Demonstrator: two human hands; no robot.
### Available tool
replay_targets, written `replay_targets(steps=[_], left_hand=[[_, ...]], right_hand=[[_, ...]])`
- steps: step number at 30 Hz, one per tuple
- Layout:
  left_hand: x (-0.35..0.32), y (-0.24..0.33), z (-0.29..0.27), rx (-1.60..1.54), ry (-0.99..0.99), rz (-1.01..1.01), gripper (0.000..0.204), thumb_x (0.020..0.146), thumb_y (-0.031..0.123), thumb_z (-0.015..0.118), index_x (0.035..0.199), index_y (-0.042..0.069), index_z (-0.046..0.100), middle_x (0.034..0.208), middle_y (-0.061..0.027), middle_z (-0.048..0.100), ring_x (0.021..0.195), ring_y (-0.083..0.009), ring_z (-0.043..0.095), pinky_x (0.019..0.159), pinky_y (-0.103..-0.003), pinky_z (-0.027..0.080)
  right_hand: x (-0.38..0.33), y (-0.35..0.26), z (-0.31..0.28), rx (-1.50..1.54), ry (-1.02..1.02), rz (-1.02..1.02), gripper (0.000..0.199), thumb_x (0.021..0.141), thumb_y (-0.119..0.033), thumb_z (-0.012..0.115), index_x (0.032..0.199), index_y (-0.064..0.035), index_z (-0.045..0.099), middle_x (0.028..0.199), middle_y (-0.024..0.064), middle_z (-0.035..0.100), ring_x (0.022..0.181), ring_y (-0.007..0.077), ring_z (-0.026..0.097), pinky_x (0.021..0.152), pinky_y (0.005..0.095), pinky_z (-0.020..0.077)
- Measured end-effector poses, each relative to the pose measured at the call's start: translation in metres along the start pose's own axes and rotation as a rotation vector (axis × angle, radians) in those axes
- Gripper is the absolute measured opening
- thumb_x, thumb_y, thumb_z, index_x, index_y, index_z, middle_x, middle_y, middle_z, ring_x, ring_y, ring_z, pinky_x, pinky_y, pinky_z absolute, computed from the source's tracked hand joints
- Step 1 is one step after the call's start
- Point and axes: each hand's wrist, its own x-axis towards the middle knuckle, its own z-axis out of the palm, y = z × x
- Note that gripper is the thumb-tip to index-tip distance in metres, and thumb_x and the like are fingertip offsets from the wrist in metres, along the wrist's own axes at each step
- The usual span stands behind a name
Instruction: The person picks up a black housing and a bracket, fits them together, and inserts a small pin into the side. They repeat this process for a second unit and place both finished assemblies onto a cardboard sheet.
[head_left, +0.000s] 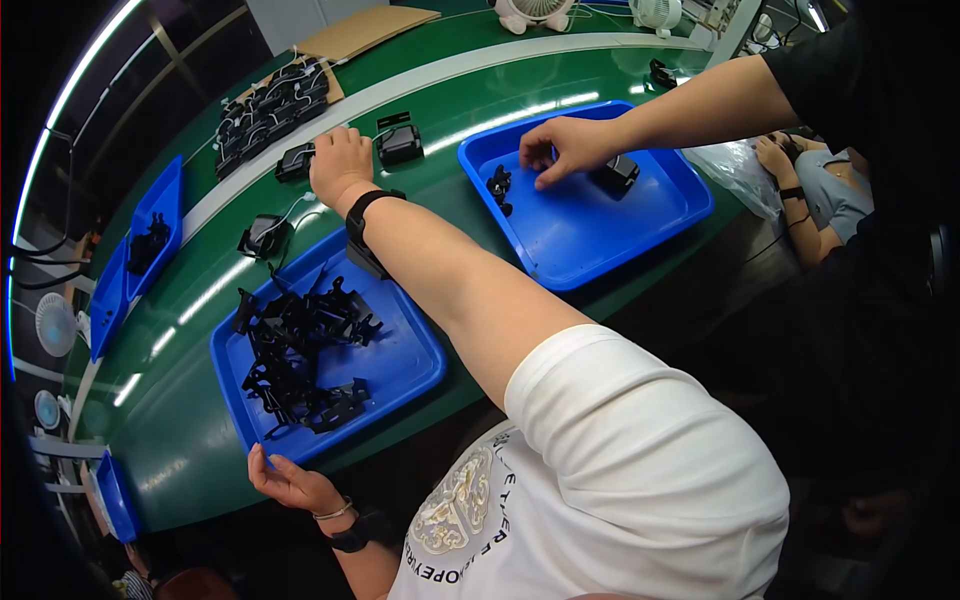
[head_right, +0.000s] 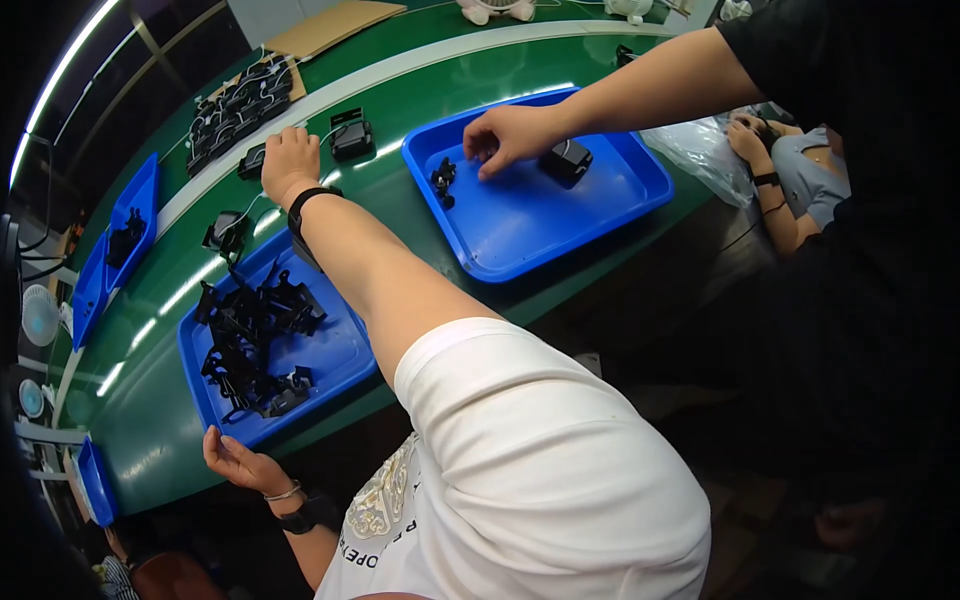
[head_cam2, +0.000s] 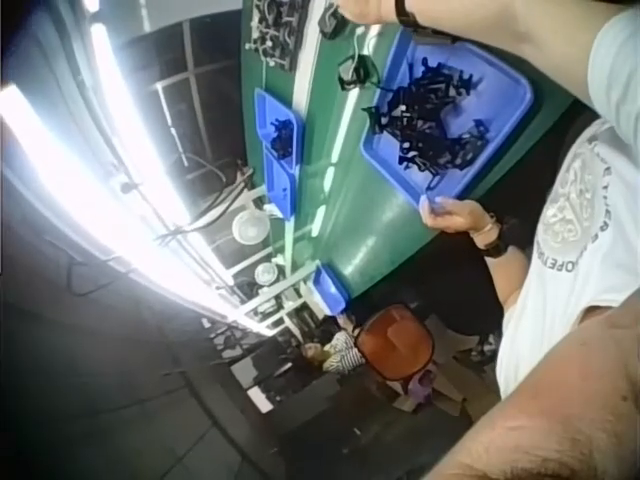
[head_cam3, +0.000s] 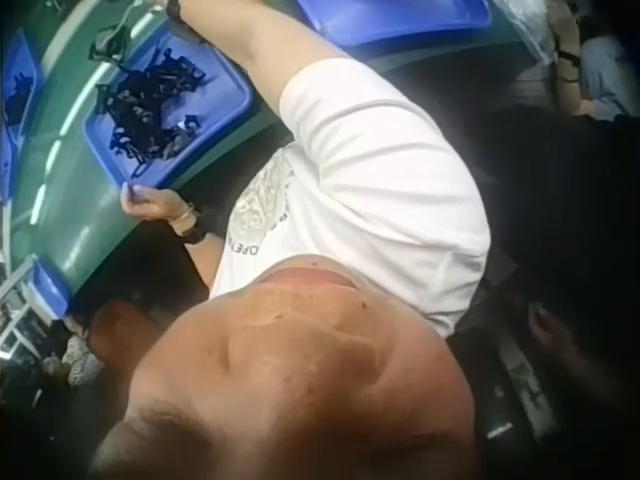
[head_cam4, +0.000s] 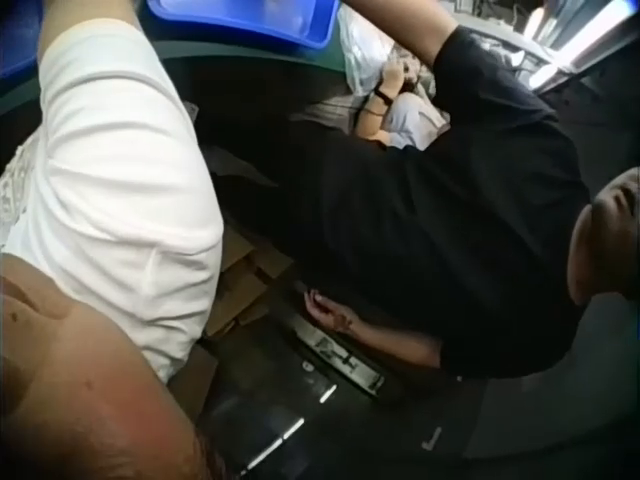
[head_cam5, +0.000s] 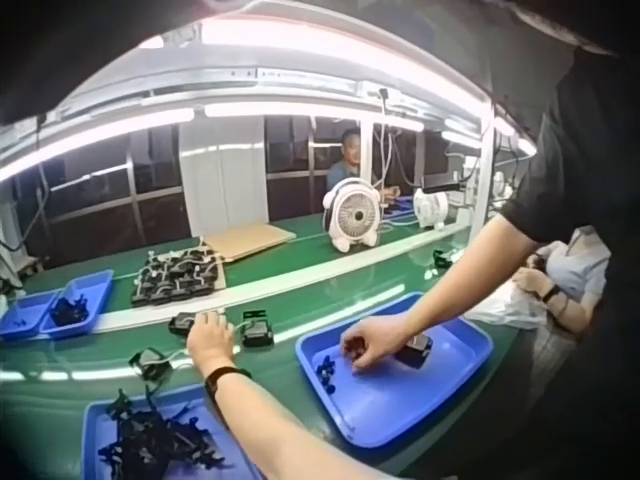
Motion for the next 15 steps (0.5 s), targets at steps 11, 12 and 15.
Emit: replay_targets(steps=[11,12,15], left_hand=[[-0.004,-0.006,0.0,-0.043,0.045,0.065,0.02,0.094,0.007,0.041,0.112,0.0,0.044,0.114,-0.0109,0.049,0.104,-0.0193,0.049,0.093,-0.031,0.04],[-0.004,-0.007,0.0,-0.046,0.04,0.06,0.02,0.094,0.007,0.041,0.112,0.0,0.044,0.114,-0.0109,0.049,0.104,-0.0193,0.049,0.093,-0.031,0.04],[-0.002,-0.005,-0.001,-0.025,0.052,0.047,0.017,0.093,0.006,0.04,0.109,0.0,0.042,0.114,-0.0131,0.048,0.104,-0.0223,0.048,0.093,-0.033,0.039]], right_hand=[[0.015,0.015,0.009,-0.054,0.02,0.07,0.018,0.075,-0.022,0.058,0.088,-0.0103,0.06,0.095,0.0089,0.056,0.094,0.0279,0.051,0.081,0.0406,0.0374],[0.015,0.015,0.01,-0.063,0.005,0.076,0.018,0.075,-0.022,0.057,0.089,-0.0103,0.06,0.095,0.0088,0.056,0.094,0.0278,0.051,0.081,0.0406,0.0374],[0.018,0.015,0.013,-0.051,-0.008,0.07,0.018,0.075,-0.022,0.057,0.089,-0.0101,0.06,0.095,0.0089,0.056,0.095,0.0276,0.051,0.082,0.0405,0.0374]])
